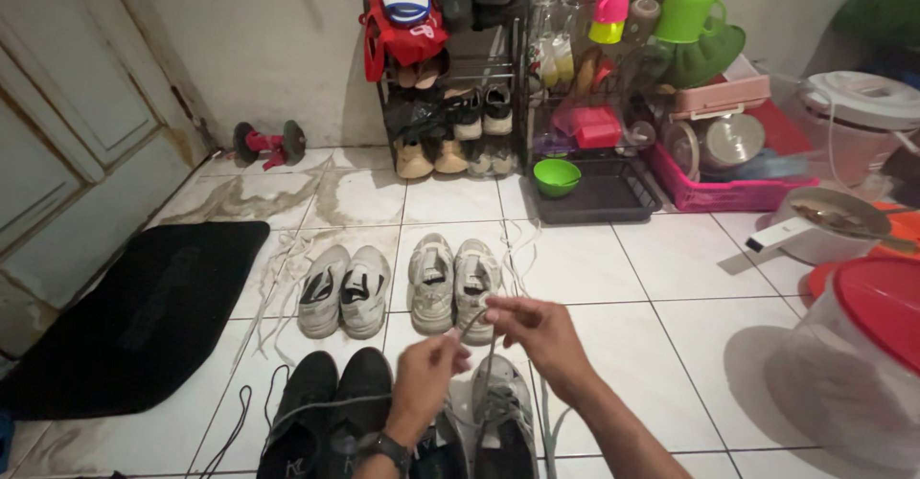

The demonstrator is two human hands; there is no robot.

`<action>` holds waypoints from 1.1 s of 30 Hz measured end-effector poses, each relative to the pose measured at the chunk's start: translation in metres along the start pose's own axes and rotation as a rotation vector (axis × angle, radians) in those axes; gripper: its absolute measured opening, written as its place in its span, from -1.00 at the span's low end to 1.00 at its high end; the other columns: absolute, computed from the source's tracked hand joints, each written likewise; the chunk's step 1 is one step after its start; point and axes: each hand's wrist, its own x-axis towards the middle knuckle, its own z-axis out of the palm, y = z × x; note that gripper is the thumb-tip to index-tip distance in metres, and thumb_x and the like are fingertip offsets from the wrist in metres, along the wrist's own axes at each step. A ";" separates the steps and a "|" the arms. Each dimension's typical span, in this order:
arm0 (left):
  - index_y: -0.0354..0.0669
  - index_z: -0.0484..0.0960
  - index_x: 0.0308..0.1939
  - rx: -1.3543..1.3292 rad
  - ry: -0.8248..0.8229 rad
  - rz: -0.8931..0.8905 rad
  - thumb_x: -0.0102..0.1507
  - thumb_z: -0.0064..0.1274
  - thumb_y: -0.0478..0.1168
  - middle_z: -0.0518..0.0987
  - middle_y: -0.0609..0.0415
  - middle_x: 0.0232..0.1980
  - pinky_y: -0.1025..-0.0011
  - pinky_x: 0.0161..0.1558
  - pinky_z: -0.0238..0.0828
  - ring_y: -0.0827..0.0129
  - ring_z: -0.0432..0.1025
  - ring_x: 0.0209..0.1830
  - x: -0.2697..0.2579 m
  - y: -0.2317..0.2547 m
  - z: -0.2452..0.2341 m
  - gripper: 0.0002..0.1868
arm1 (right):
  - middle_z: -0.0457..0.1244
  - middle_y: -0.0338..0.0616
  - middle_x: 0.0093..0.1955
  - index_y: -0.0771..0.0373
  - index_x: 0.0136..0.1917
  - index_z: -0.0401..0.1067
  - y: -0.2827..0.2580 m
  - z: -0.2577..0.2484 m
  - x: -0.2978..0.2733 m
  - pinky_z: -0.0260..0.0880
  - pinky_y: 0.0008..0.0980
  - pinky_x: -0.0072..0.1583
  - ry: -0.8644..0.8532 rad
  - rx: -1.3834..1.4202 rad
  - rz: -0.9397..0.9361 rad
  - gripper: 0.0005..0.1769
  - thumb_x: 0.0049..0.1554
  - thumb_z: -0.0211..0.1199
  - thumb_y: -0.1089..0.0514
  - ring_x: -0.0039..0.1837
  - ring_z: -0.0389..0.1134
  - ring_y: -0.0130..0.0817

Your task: The person sits on the floor and laces a pair of white sneakers, threading the laces through the eyelets and tying them. The person then moves to a pair of black shoes and repeats the lacing process.

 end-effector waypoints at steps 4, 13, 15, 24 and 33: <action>-0.22 0.81 -0.01 0.026 -0.276 0.005 0.36 0.03 -0.04 0.71 0.10 -0.25 0.48 -0.20 0.39 0.56 0.46 -0.32 -0.005 0.013 0.016 -0.62 | 0.52 -0.07 -0.03 0.42 0.32 0.45 -0.036 -0.010 -0.009 0.37 -0.50 -0.09 0.038 0.053 -0.141 -0.49 0.14 0.33 0.17 -0.20 0.32 -0.55; -0.44 0.60 0.08 -0.694 -0.528 0.055 0.43 -0.10 -0.13 0.68 -0.04 -0.05 0.32 0.14 0.56 0.31 0.60 -0.05 0.021 0.099 0.040 -0.61 | 0.51 -0.04 0.00 0.35 0.47 0.26 -0.101 -0.028 -0.035 0.49 -0.48 0.05 0.098 0.070 -0.211 -0.29 0.10 0.33 0.11 -0.03 0.48 -0.58; -0.42 0.62 0.06 -0.662 -0.529 0.063 0.43 -0.07 -0.15 0.68 -0.03 -0.07 0.34 0.09 0.53 0.33 0.58 -0.09 0.023 0.117 0.040 -0.65 | 0.51 -0.05 0.01 0.35 0.48 0.25 -0.112 -0.032 -0.038 0.48 -0.48 0.04 0.122 0.105 -0.219 -0.27 0.10 0.33 0.11 -0.04 0.49 -0.58; -0.33 0.69 0.02 -0.520 -0.560 0.123 0.37 0.08 -0.17 0.67 0.06 -0.17 0.52 -0.15 0.45 0.53 0.52 -0.24 0.027 0.186 0.023 -0.71 | 0.51 -0.08 0.05 0.32 0.52 0.23 -0.150 -0.040 -0.045 0.24 -0.60 -0.16 0.151 0.120 -0.331 -0.25 0.10 0.35 0.14 -0.20 0.26 -0.66; -0.30 0.77 -0.08 -0.112 -0.395 0.145 0.28 0.17 -0.21 0.77 0.08 -0.20 0.60 -0.20 0.44 0.59 0.54 -0.29 0.031 0.195 -0.026 -0.76 | 0.52 -0.10 -0.04 0.29 0.37 0.41 -0.028 -0.050 -0.030 0.43 -0.45 -0.14 0.247 0.007 -0.070 -0.51 0.17 0.21 0.19 -0.20 0.35 -0.51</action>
